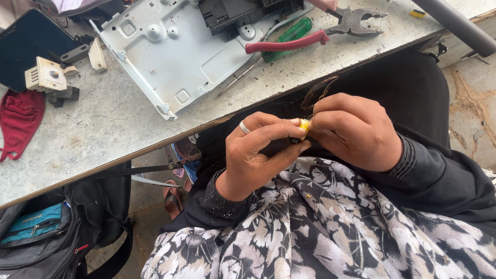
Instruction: The person sits at a cluttered workbench and uses their hands to manipulate a small yellow cylindrical electronic component and a thin copper wire. They wrap the wire around the component, peel back a yellow strip from it, and continue adjusting the wire and component throughout the video.
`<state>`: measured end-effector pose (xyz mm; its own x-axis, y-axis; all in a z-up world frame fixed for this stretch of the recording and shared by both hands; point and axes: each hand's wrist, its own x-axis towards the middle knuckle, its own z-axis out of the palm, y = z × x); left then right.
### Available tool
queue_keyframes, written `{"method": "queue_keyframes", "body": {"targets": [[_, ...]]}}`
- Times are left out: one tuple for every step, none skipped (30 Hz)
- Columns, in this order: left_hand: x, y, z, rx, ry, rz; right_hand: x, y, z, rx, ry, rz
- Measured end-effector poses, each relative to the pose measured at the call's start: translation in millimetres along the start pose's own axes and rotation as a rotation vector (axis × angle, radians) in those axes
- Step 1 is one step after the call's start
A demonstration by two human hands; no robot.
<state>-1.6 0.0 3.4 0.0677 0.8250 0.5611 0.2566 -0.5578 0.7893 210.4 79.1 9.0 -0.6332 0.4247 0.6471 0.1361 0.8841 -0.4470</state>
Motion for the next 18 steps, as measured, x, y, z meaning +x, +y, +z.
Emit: {"method": "queue_keyframes", "body": {"targets": [[1,0,0,0.011,-0.001,0.005,1,0,-1,-0.018,-0.017,-0.004],[1,1,0,0.016,-0.001,0.003,1,-1,-2,-0.035,-0.033,-0.008],[2,1,0,0.022,-0.001,0.002,2,-1,-2,-0.053,-0.05,-0.012],[2,1,0,0.026,-0.001,0.0,3,-1,-3,-0.06,-0.056,-0.025],[2,1,0,0.025,0.001,0.0,3,0,-3,-0.066,-0.062,-0.037],[2,1,0,0.024,0.003,-0.002,4,0,-3,-0.072,-0.068,-0.049],[2,0,0,0.023,0.004,-0.003,4,1,-3,-0.071,-0.077,-0.047],[3,0,0,0.024,0.001,-0.012,4,2,-2,-0.068,-0.086,-0.044],[3,-1,1,0.026,-0.003,-0.022,4,4,-2,-0.066,-0.095,-0.04],[3,-2,1,0.028,-0.007,-0.031,3,5,-2,-0.063,-0.097,-0.04],[3,-2,1,0.001,0.0,-0.035,3,6,-2,-0.059,-0.098,-0.039],[2,-2,1,-0.026,0.007,-0.04,2,7,-1,-0.055,-0.1,-0.039],[2,-2,1,-0.053,0.014,-0.044,1,8,0,-0.035,-0.093,-0.031],[2,-2,0,-0.062,0.013,-0.051,0,8,3,-0.015,-0.086,-0.024],[2,-2,0,-0.07,0.011,-0.059,-1,8,5,0.005,-0.078,-0.017],[2,-2,-1,-0.078,0.01,-0.067,-2,8,6,0.041,-0.049,0.008],[2,-2,-1,-0.068,0.009,-0.058,-3,8,8,0.078,-0.02,0.034],[2,-2,-1,-0.059,0.008,-0.049,-4,7,8,0.114,0.008,0.058]]}}
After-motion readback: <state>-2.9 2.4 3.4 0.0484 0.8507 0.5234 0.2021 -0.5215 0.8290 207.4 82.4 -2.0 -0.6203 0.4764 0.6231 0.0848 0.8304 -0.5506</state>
